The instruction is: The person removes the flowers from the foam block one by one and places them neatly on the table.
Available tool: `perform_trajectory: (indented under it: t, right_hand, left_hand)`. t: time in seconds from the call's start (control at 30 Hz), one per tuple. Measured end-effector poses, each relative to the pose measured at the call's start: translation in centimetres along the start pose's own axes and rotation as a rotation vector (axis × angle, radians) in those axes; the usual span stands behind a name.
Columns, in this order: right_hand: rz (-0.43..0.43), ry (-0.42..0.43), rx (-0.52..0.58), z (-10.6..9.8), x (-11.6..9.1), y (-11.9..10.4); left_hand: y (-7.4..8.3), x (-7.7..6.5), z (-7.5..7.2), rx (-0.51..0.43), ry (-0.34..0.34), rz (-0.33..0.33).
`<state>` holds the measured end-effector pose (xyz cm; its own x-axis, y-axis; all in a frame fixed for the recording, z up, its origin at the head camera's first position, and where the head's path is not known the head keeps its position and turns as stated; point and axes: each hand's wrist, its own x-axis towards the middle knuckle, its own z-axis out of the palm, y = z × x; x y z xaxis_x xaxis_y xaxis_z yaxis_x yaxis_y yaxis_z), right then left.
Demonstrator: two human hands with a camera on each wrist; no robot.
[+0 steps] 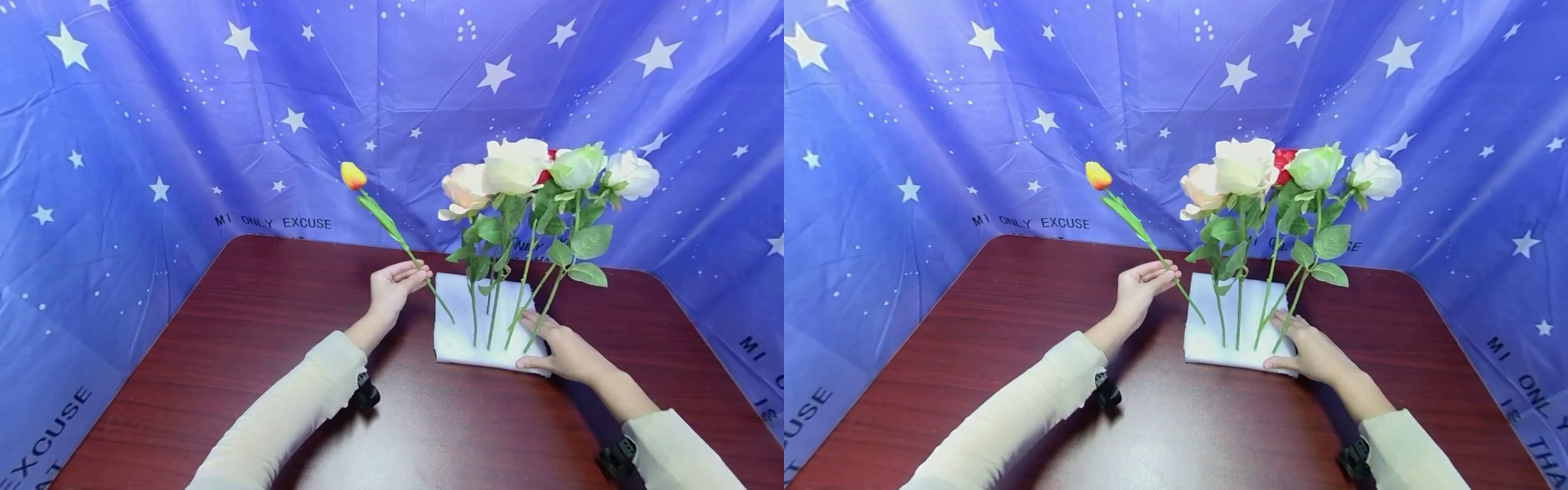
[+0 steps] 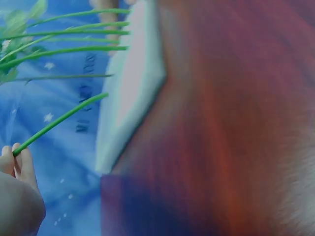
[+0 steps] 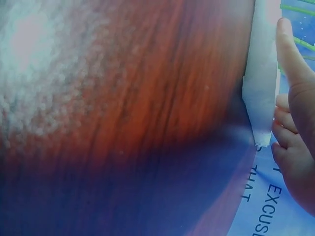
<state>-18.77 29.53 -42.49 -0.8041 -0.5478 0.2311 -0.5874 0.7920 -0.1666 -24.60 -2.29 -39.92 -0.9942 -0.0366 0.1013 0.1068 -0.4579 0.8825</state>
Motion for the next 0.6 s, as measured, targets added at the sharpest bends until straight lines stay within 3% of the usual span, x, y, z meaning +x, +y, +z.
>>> perform_trajectory:
  t: [0.2,0.23,0.33,0.43,0.47,0.6]
  right_hand:
    - [-0.005,0.017,-0.004,0.3,0.0,0.1]
    - [-0.006,0.019,-0.005,0.3,0.0,0.1]
    - [-0.007,0.018,0.000,0.4,0.0,0.1]
    - [-0.007,0.021,0.006,0.5,0.0,0.1]
    - [-0.007,0.024,0.008,0.5,0.0,0.1]
    - [-0.006,0.040,0.007,0.5,0.0,0.2]
  left_hand:
    - [1.6,1.0,-2.2,-0.023,0.000,0.040]
    - [1.2,1.8,-3.3,-0.044,-0.020,0.053]
    - [1.8,2.1,-5.3,-0.036,-0.009,0.045]
    - [2.7,2.1,-7.2,-0.017,-0.007,0.011]
    - [3.7,1.3,-7.2,0.021,0.006,-0.016]
    - [5.0,0.7,-9.0,0.095,-0.050,-0.080]
